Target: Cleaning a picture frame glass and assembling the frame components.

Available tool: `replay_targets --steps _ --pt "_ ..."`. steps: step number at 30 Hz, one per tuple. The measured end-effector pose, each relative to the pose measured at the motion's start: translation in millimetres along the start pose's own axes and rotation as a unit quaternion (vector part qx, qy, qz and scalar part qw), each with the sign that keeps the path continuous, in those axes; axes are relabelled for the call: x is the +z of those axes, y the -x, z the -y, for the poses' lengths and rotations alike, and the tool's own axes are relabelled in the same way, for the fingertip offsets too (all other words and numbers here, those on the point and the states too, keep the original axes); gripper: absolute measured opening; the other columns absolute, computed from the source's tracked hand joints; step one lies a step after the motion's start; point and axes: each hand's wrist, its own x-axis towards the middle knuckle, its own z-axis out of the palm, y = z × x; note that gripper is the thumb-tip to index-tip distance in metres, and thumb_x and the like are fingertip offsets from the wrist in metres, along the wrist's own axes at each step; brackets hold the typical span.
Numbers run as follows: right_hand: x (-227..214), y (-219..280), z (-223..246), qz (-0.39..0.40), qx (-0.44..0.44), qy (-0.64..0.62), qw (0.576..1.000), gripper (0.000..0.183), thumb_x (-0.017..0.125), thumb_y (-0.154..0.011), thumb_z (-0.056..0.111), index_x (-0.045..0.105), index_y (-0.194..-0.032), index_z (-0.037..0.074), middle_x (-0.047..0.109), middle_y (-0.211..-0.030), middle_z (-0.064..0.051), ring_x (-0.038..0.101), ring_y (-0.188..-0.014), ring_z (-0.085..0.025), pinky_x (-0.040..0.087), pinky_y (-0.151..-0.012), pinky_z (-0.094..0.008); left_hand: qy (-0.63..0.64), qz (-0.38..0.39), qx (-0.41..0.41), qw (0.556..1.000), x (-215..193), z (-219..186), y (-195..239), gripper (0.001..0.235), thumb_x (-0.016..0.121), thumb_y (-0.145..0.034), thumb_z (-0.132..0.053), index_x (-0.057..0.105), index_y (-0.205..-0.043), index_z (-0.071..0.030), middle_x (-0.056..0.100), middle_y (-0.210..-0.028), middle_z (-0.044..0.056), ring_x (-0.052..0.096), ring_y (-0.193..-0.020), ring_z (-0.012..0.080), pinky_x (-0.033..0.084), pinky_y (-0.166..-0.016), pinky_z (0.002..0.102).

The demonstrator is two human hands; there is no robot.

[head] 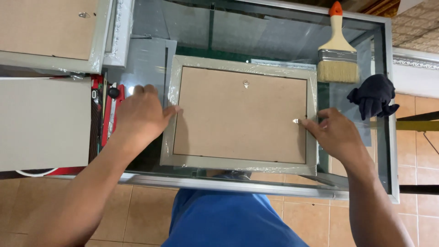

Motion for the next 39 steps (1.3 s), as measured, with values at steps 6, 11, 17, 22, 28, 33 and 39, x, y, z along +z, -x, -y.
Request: replay_targets --steps 6,11,17,22,28,33,39 --pt "-4 -2 -4 0.059 0.053 -0.196 0.977 0.065 0.084 -0.082 0.023 0.054 -0.127 -0.014 0.065 -0.097 -0.025 0.066 -0.076 -0.03 0.054 -0.066 -0.037 0.187 0.066 -0.054 0.979 14 5 -6 0.074 0.085 -0.081 -0.046 0.058 -0.126 0.007 0.071 -0.11 0.022 0.072 -0.097 0.0383 0.054 -0.091 0.044" --pt "-49 33 -1 -0.178 -0.232 -0.289 0.912 0.058 0.079 -0.083 -0.016 0.041 -0.127 -0.024 0.061 -0.116 -0.045 0.069 -0.092 -0.052 0.061 -0.083 -0.049 0.369 -0.199 0.129 0.899 -49 7 30 0.063 0.09 -0.082 -0.018 0.046 -0.118 0.008 0.065 -0.095 0.02 0.073 -0.074 0.0301 0.063 -0.066 0.037" --pt "20 29 -83 -0.346 -0.292 -0.314 0.834 0.039 0.08 -0.098 -0.009 0.042 -0.093 -0.002 0.05 -0.124 -0.024 0.051 -0.11 -0.027 0.044 -0.099 -0.034 0.34 -0.43 0.366 0.752 -1 40 25 0.035 0.079 -0.087 0.008 0.045 -0.082 -0.001 0.06 -0.092 0.019 0.064 -0.092 0.0338 0.062 -0.087 0.047" --pt "48 74 -48 -0.293 -0.216 -0.473 0.802 0.016 0.048 -0.107 -0.004 0.041 -0.12 -0.001 0.048 -0.146 -0.019 0.053 -0.131 -0.026 0.05 -0.118 -0.037 0.356 -0.499 0.319 0.723 29 32 39 0.033 0.068 -0.084 0.007 0.039 -0.074 -0.006 0.055 -0.093 0.014 0.066 -0.097 0.0355 0.055 -0.087 0.047" --pt "56 94 -51 -0.088 -0.009 -0.72 0.689 0.064 0.027 -0.114 0.043 0.049 -0.139 -0.011 0.062 -0.134 -0.024 0.062 -0.108 -0.025 0.048 -0.095 -0.031 0.378 -0.493 0.293 0.727 56 36 50 0.032 0.062 -0.084 0.011 0.036 -0.075 -0.006 0.052 -0.098 0.014 0.064 -0.101 0.0359 0.057 -0.092 0.048" --pt "54 94 -33 0.102 -0.055 -0.848 0.517 0.047 0.047 -0.104 0.012 0.049 -0.146 -0.008 0.071 -0.119 -0.017 0.071 -0.092 -0.018 0.055 -0.078 -0.028 0.377 -0.472 0.288 0.743 69 45 52 0.033 0.063 -0.08 0.011 0.035 -0.074 -0.005 0.053 -0.097 0.013 0.064 -0.103 0.0359 0.058 -0.093 0.048" --pt "85 95 -41 0.096 0.025 -0.841 0.531 0.025 0.054 -0.105 0.013 0.063 -0.122 -0.003 0.073 -0.104 -0.013 0.069 -0.076 -0.014 0.052 -0.071 -0.023 0.579 -0.462 0.182 0.647 105 39 61 0.042 0.074 -0.09 -0.004 0.038 -0.111 -0.007 0.046 -0.134 0.014 0.055 -0.13 0.0277 0.057 -0.113 0.044"
